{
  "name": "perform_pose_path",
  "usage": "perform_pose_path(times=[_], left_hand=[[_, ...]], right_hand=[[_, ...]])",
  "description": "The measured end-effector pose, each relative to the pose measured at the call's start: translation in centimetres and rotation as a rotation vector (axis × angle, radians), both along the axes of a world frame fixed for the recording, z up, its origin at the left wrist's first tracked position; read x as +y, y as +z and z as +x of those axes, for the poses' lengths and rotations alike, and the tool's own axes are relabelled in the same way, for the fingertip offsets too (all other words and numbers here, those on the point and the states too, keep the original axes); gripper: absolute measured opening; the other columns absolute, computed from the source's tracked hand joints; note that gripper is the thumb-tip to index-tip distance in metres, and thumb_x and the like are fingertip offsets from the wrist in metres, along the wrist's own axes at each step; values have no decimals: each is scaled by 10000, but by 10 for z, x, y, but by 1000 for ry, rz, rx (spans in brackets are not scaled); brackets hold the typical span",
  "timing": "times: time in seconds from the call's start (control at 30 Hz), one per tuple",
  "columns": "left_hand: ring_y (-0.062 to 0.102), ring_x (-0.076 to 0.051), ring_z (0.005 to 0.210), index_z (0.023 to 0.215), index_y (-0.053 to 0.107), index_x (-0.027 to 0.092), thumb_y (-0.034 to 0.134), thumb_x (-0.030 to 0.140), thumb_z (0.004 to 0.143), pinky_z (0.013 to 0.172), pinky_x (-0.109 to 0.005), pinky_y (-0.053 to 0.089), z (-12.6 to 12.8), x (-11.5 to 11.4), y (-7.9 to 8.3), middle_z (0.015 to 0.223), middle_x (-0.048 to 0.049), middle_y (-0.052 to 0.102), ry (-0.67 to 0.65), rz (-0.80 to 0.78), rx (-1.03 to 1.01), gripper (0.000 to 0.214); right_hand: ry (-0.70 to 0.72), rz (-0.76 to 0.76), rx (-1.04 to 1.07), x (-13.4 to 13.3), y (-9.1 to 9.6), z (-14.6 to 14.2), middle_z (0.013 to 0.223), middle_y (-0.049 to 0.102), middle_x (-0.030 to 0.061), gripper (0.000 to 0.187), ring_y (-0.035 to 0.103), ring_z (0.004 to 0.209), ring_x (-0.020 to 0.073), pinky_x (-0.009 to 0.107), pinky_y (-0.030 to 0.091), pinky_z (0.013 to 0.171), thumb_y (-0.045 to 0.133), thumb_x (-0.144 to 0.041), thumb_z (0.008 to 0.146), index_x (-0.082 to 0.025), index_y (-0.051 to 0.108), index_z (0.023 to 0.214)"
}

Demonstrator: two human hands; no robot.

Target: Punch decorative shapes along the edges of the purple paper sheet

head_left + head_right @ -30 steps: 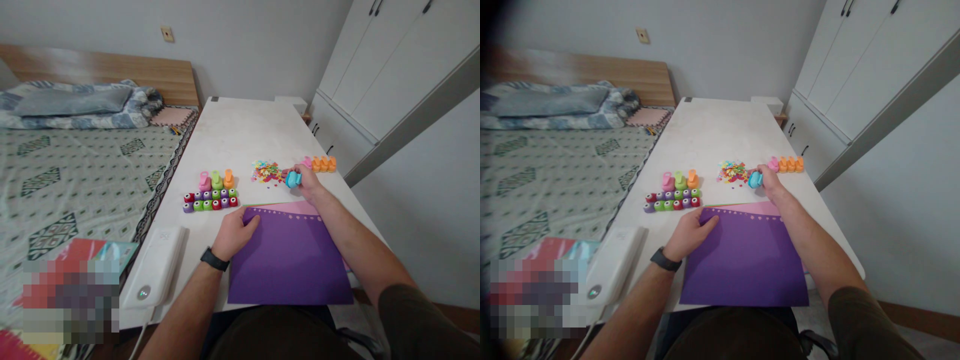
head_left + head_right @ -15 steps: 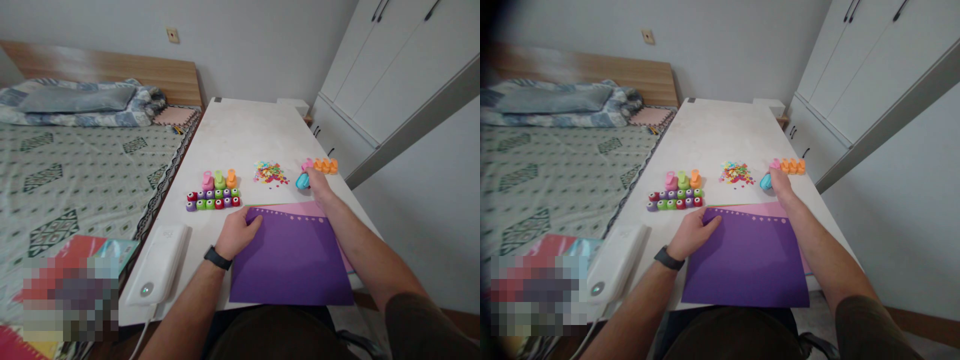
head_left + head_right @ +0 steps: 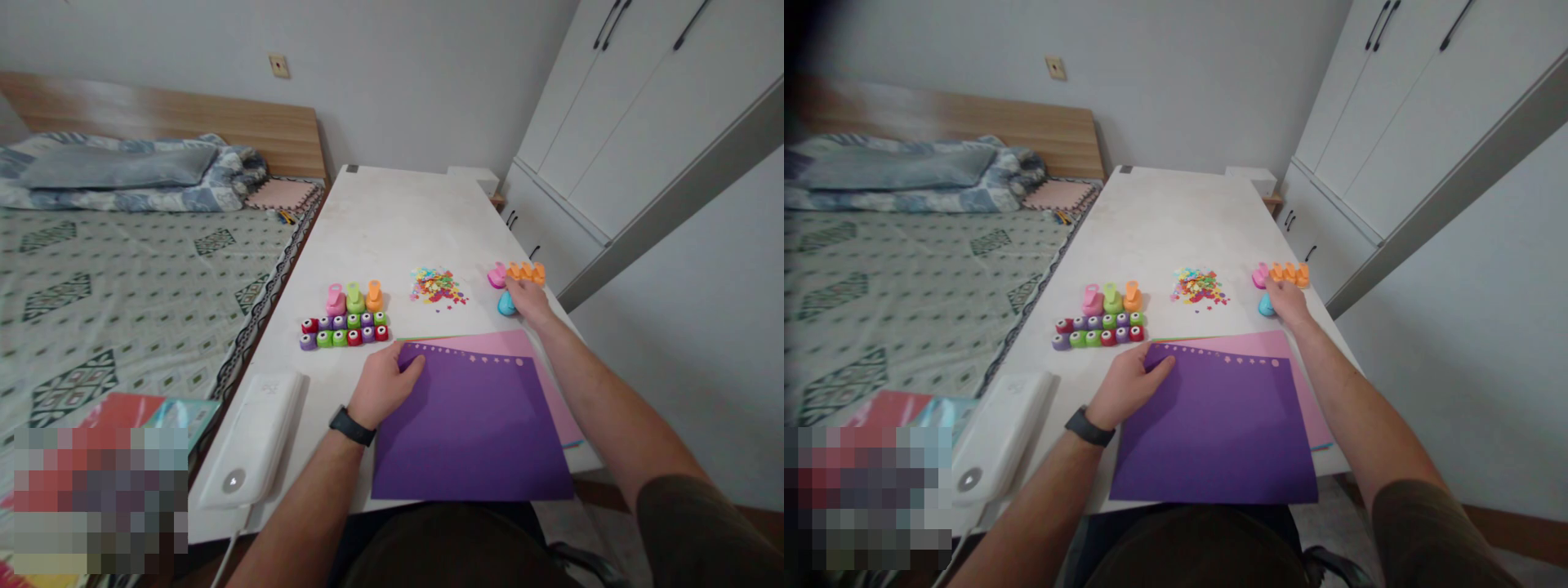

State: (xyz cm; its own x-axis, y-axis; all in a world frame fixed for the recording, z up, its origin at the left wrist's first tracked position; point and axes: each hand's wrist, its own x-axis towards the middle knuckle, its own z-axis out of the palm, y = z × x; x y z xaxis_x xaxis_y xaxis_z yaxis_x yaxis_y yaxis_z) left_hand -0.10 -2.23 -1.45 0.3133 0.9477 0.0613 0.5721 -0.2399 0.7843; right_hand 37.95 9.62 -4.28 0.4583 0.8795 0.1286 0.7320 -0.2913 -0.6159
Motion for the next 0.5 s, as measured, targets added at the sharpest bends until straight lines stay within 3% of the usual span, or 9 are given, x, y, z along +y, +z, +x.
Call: perform_pose_path(times=[0.17,0.4,0.5], left_hand=[[678,-216,798,1041,724,177,555,430,939,710,-294,460,0,0,0,926,-81,768,3,3,3,321],[665,-197,743,1015,724,175,551,421,942,698,-284,456,1,-1,3,872,-66,762,-5,0,2,310],[643,-181,698,999,722,174,549,424,943,679,-279,446,1,-1,2,838,-56,752,0,2,7,310]], right_hand=[[-108,14,-37,-4,3,-9,760,692,97,483,645,795,292,413,499,780,500,-653,870,-225,665,718],[-58,38,-106,-13,4,-10,806,706,111,471,645,839,282,386,485,798,527,-642,864,-210,684,762],[-64,33,-136,-18,7,-9,909,721,128,501,649,873,280,378,478,799,552,-654,841,-186,713,911]])
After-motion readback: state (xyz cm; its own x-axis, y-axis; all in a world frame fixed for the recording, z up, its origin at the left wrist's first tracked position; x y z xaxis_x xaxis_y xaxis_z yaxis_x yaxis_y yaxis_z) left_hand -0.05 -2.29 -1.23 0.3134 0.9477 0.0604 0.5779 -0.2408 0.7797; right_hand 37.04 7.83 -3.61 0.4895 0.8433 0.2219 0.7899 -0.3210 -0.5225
